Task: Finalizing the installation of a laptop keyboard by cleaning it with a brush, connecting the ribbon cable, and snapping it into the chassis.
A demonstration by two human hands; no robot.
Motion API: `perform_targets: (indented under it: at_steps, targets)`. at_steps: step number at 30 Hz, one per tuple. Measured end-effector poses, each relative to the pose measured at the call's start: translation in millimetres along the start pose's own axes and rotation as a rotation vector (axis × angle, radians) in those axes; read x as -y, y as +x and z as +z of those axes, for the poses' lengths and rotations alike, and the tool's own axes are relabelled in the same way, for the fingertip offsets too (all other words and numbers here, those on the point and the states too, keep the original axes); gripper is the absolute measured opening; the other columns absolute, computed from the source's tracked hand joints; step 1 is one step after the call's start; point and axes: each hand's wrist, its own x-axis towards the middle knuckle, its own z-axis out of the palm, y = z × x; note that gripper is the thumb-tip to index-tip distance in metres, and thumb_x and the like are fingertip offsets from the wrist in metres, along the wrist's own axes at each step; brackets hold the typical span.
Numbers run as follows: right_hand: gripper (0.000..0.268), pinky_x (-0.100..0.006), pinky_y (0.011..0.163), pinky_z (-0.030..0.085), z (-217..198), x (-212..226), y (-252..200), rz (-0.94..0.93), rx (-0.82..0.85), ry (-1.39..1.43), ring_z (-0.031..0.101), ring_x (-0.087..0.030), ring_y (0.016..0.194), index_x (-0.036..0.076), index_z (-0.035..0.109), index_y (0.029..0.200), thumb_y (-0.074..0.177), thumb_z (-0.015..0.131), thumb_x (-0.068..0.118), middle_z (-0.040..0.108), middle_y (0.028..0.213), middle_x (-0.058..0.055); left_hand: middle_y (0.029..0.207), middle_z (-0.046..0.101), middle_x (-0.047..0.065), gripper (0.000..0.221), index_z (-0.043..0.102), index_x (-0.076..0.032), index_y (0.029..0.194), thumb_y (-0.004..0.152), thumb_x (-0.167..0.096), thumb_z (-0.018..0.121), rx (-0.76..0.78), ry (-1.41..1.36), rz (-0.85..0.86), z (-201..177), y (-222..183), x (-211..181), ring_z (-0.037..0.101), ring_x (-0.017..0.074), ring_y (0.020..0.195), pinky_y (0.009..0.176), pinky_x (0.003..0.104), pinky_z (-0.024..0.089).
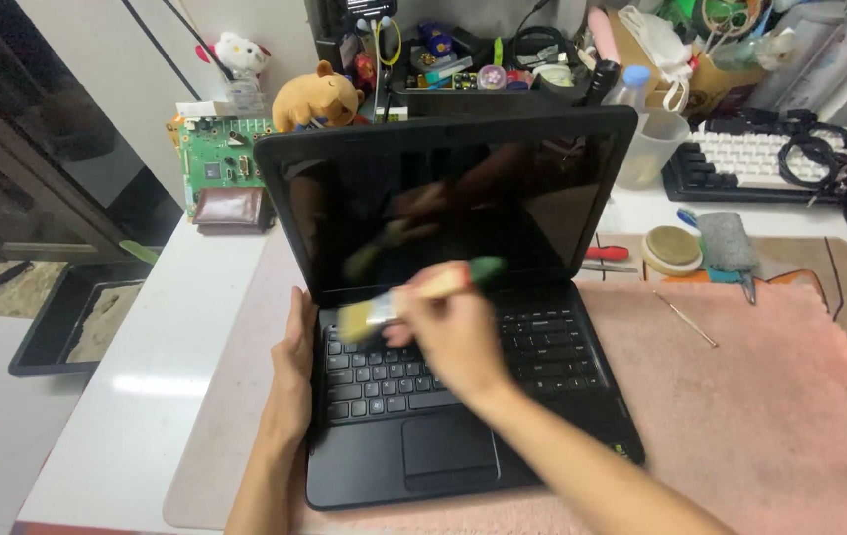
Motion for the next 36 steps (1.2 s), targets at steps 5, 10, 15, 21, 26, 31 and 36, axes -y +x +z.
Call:
perform_targets:
  at_steps: [5, 10, 15, 21, 26, 31, 36]
  targets:
    - [0.014, -0.029, 0.065, 0.068, 47, -5, -1, 0.056, 0.126, 0.102, 0.082, -0.022, 0.057, 0.007, 0.061, 0.109, 0.106, 0.069, 0.018, 0.078, 0.068, -0.015, 0.195, 0.011, 0.013, 0.092, 0.000, -0.017, 0.184, 0.108, -0.068, 0.007, -0.024, 0.129, 0.011, -3, -2, 4, 0.013, 0.0256, 0.180, 0.144, 0.045, 0.008]
    - [0.010, -0.032, 0.061, 0.067, -45, -23, 17, 0.094, 0.010, -0.308, 0.086, -0.019, 0.064, 0.014, 0.076, 0.108, 0.105, 0.075, 0.024, 0.085, 0.079, -0.006, 0.195, 0.003, 0.014, 0.090, -0.002, -0.011, 0.183, 0.112, -0.062, 0.016, -0.008, 0.092, 0.026, 4, -6, -10, 0.009, 0.0264, 0.180, 0.144, 0.043, 0.007]
    - [0.009, -0.032, 0.067, 0.067, -201, -34, 14, 0.084, -0.169, -0.363, 0.084, -0.022, 0.075, 0.009, 0.068, 0.104, 0.106, 0.075, 0.013, 0.078, 0.089, -0.008, 0.195, 0.004, 0.013, 0.088, -0.001, -0.010, 0.183, 0.111, -0.059, 0.015, -0.007, 0.106, 0.008, 7, -7, -19, 0.008, 0.0252, 0.181, 0.144, 0.042, 0.006]
    - [0.006, -0.038, 0.064, 0.063, -222, 26, -7, 0.024, -0.295, -0.575, 0.078, -0.028, 0.076, 0.001, 0.070, 0.112, 0.113, 0.070, 0.008, 0.082, 0.104, -0.019, 0.195, -0.001, 0.014, 0.088, -0.002, -0.008, 0.182, 0.112, -0.058, 0.014, 0.025, 0.057, 0.071, 0, 2, 6, 0.004, 0.0260, 0.180, 0.144, 0.042, 0.003]
    - [0.020, -0.041, 0.057, 0.073, -84, 6, -4, -0.144, -0.108, -0.154, 0.084, -0.032, 0.061, -0.005, 0.068, 0.118, 0.106, 0.070, 0.011, 0.081, 0.078, -0.026, 0.194, -0.002, 0.023, 0.078, -0.008, -0.014, 0.187, 0.114, -0.039, 0.007, 0.028, 0.031, 0.069, 7, -5, -5, -0.007, 0.0431, 0.177, 0.143, 0.057, -0.002]
    - [0.027, -0.039, 0.062, 0.074, 40, -5, -15, -0.036, 0.196, 0.176, 0.085, -0.032, 0.063, -0.008, 0.063, 0.125, 0.108, 0.069, 0.012, 0.081, 0.078, -0.030, 0.193, 0.005, 0.027, 0.083, -0.008, -0.014, 0.187, 0.114, -0.051, 0.007, 0.029, -0.051, 0.114, 2, -3, -3, -0.001, 0.0478, 0.177, 0.143, 0.061, 0.000]
    - [0.026, -0.041, 0.060, 0.071, -25, -25, -13, 0.008, 0.091, -0.089, 0.083, -0.029, 0.060, -0.006, 0.071, 0.121, 0.105, 0.075, 0.015, 0.079, 0.073, -0.024, 0.195, 0.006, 0.022, 0.083, -0.011, -0.019, 0.187, 0.114, -0.054, 0.008, 0.049, -0.118, 0.096, 7, -10, -18, -0.001, 0.0426, 0.179, 0.143, 0.057, -0.001]
